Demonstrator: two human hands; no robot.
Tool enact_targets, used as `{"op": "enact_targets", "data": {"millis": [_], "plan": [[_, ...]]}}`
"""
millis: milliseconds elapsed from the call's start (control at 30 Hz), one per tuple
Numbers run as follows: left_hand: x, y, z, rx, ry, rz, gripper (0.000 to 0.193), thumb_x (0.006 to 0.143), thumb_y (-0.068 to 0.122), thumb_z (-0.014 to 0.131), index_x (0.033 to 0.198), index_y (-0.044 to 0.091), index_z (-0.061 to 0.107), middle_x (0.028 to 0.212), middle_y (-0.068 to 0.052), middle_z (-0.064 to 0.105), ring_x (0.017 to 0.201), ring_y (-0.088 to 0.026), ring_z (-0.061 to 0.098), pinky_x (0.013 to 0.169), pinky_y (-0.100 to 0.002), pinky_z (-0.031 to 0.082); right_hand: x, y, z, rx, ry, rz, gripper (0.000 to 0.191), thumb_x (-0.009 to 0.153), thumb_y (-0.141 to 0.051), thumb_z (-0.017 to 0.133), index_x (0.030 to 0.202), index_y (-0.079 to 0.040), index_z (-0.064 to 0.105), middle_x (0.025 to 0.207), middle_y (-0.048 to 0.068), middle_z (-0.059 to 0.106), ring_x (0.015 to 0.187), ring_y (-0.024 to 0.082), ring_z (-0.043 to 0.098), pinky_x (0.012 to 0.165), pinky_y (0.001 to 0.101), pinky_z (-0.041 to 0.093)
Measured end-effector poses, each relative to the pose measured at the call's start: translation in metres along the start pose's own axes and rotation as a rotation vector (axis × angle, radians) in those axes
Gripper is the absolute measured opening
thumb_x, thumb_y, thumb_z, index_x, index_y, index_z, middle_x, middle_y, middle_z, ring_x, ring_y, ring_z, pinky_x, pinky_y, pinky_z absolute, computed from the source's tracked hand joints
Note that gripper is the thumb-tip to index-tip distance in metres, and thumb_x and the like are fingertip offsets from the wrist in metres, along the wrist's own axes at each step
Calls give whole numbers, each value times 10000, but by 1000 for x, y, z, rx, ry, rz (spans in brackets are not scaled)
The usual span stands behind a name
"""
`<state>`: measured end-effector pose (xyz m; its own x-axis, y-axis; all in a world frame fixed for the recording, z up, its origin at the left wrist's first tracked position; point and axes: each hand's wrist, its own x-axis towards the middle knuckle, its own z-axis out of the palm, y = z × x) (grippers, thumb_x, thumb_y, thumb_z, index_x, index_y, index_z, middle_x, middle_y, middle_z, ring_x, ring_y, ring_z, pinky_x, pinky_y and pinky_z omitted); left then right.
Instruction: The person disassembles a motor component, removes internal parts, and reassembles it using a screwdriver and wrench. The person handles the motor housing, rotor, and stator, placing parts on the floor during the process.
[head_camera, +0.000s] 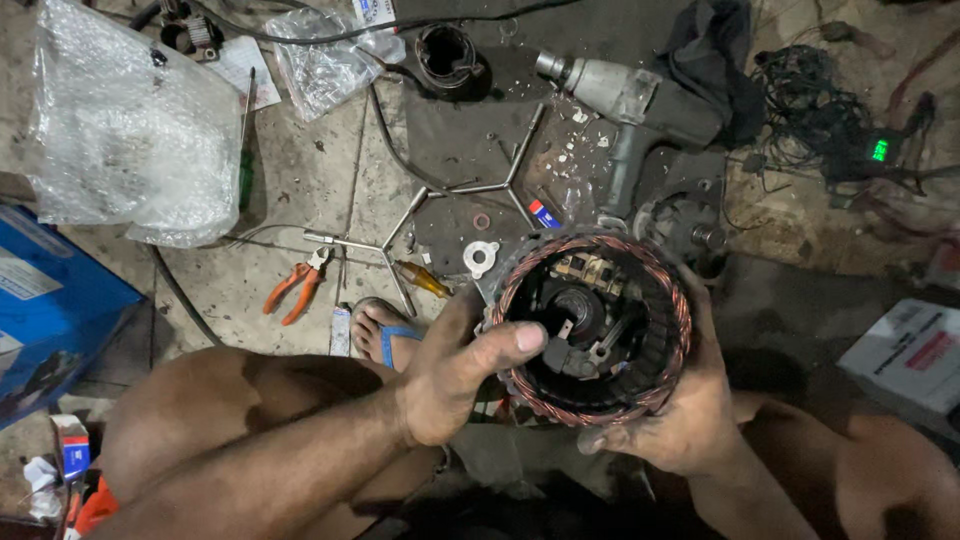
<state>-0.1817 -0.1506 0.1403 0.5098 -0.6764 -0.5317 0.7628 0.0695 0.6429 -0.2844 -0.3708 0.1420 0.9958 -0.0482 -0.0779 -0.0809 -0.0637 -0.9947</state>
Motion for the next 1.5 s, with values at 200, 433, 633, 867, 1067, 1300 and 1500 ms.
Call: {"op": "enact_targets", "data": {"millis": [200,433,633,867,1067,1300,1500], "plan": [[-2,1,1,58,69,-29,966,765,422,723,1490,-94,346,1441,-210,579,1330,-288,558,1124,-414,440,3,6,0,-78,-41,-115,1394,655,-629,879,1637,31,141,1641,163,380,1531,282,430,1313,467,338],[5,6,-1,-33,15,117,935,797,359,711,1552,-51,343,1489,-187,540,1376,-273,528,1165,-415,406,11,10,25,435,123,140,1444,607,-515,975,1631,-23,84,1576,148,384,1450,289,448,1212,498,412],[17,-3,-5,-219,-80,-42,760,873,350,655,1489,-40,441,1328,-178,634,1171,-266,655,956,-423,568,15,6,31,276,118,30,1472,617,-441,980,1651,-36,14,1585,154,417,1458,291,502,1228,476,470],[20,-11,-6,-370,-164,-196,655,959,395,624,1431,-46,510,1285,-207,668,1106,-286,703,874,-424,626,9,13,22,-21,121,-14,1403,582,-516,933,1611,-22,118,1563,167,479,1448,291,553,1227,453,466],[22,-12,-4,-397,-143,-267,652,930,453,601,1430,43,512,1300,-151,668,1108,-266,703,831,-449,625,7,9,22,67,141,54,1391,615,-487,964,1592,-8,99,1512,175,524,1397,285,585,1193,452,506],[31,-22,-8,-301,-97,-183,698,941,512,576,1442,30,514,1315,-148,668,1111,-264,699,868,-455,615,10,4,25,95,163,52,1318,622,-454,966,1586,15,198,1511,160,527,1398,273,581,1198,445,522],[26,-17,-8,-154,-95,-132,746,904,465,642,1415,-63,514,1274,-234,668,1103,-303,705,938,-479,604,14,10,20,180,120,-4,1359,605,-474,976,1606,-8,185,1538,159,497,1421,278,560,1217,460,484]]}}
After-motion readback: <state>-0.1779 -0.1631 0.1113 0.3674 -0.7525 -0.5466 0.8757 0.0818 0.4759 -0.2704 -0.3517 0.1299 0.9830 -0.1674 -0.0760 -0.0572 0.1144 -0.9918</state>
